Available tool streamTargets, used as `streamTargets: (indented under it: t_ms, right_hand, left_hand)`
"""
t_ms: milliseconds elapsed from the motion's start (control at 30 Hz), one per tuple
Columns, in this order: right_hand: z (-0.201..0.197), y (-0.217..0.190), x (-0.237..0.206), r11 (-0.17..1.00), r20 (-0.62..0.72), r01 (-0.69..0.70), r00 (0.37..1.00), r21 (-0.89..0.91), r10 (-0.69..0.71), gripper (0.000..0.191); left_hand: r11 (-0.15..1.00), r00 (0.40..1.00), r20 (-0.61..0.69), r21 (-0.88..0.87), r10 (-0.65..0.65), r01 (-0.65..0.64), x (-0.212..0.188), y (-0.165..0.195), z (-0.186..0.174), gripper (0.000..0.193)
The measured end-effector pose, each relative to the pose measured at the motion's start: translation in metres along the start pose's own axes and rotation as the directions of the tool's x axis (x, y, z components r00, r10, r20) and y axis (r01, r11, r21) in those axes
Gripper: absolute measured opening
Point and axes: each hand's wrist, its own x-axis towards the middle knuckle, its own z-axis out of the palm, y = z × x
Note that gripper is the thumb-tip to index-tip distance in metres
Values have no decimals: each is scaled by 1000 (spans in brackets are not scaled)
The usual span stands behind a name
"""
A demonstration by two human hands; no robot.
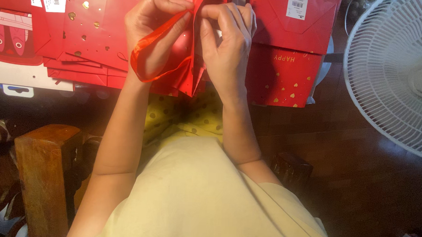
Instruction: The person assembles red Valentine's Day gift boxes by folding the cardboard and inserting white ribbon handles through the side slots. The person works on multiple boxes one at a time, stacking completed boxes on the table.
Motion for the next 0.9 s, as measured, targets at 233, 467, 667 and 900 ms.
streamTargets:
  t_ms: [233,467,667,900]
  right_hand:
    - [2,6,-3,999,-32,-8,999,40,9,13]
    - [3,11,-6,990,-49,-56,997,128,62,15]
    - [2,22,-12,970,-55,-118,990,213,132,18]
    - [-8,32,-22,925,88,-194,981,325,175,11]
  left_hand:
    - [998,999,-4,-27,-49,49,-4,-2,1,11]
    - [961,989,-24,-240,-146,137,5,6,2,10]
    - [503,985,66,853,161,-139,-6,62,-8,60]
    - [492,1000,-30,870,-8,30,-22,115,0,51]
